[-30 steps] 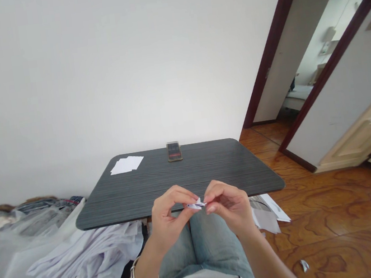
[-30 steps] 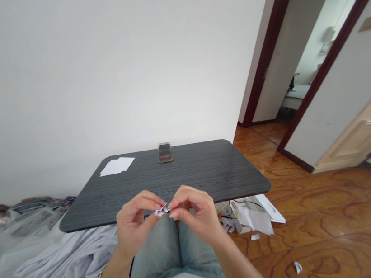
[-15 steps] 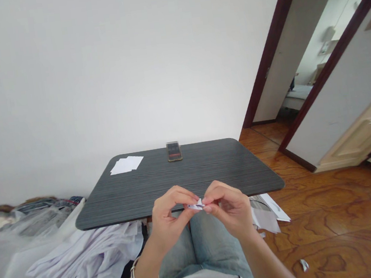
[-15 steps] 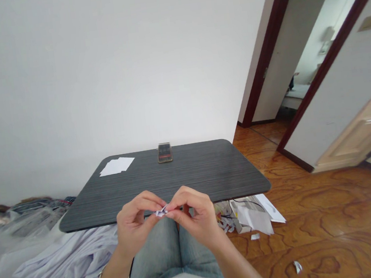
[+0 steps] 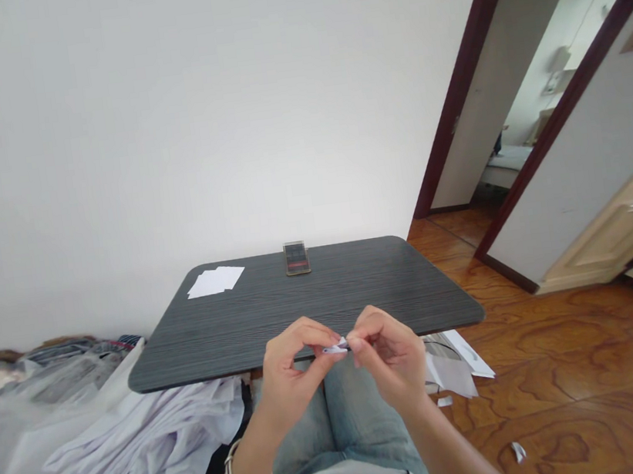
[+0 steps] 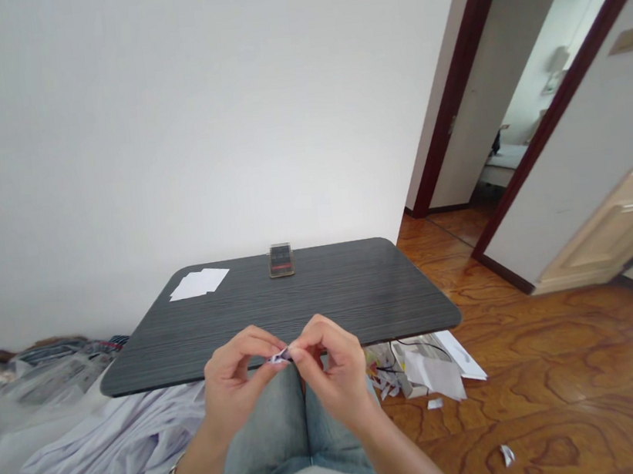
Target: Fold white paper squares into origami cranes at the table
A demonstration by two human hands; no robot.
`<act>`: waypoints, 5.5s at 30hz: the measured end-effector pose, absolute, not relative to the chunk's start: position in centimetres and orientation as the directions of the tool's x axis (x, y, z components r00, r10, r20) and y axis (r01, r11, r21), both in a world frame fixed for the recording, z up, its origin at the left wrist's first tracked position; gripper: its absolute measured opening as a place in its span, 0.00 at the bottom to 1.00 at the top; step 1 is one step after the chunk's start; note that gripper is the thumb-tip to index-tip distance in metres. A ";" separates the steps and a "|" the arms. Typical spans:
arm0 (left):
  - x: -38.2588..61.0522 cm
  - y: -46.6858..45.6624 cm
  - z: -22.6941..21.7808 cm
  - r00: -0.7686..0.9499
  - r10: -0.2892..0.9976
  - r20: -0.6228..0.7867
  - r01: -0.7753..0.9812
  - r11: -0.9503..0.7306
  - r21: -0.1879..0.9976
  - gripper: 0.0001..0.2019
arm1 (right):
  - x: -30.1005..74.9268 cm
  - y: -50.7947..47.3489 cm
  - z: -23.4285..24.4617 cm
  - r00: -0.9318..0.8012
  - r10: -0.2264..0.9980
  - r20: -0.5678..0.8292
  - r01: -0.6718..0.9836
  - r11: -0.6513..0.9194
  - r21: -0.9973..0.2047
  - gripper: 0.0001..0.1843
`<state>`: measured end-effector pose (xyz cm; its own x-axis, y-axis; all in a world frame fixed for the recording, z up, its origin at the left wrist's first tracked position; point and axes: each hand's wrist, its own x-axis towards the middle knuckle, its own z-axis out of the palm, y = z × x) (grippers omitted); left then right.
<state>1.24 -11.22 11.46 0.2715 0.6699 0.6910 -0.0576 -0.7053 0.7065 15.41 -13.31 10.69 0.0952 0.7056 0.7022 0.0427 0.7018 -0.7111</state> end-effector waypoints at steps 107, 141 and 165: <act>0.4 -11.2 12.9 0.342 0.352 0.871 -0.052 -0.919 0.391 0.06 | 17.0 -13.0 11.2 -0.347 0.836 0.424 -0.496 0.221 -0.840 0.03; 0.4 -11.2 12.9 0.336 0.357 0.872 -0.053 -0.917 0.395 0.04 | 17.1 -12.9 10.7 -0.378 0.834 0.401 -0.505 0.177 -0.845 0.06; 0.3 -10.8 12.2 0.343 0.456 0.821 -0.103 -0.851 0.516 0.06 | 17.5 -13.2 11.5 -0.180 0.591 0.786 0.084 0.806 -0.587 0.03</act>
<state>0.34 -10.84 12.23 0.3428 0.4562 0.8212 -0.1033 -0.8506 0.5156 17.54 -13.16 11.54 -0.1803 0.5911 0.7862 0.0835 0.8056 -0.5865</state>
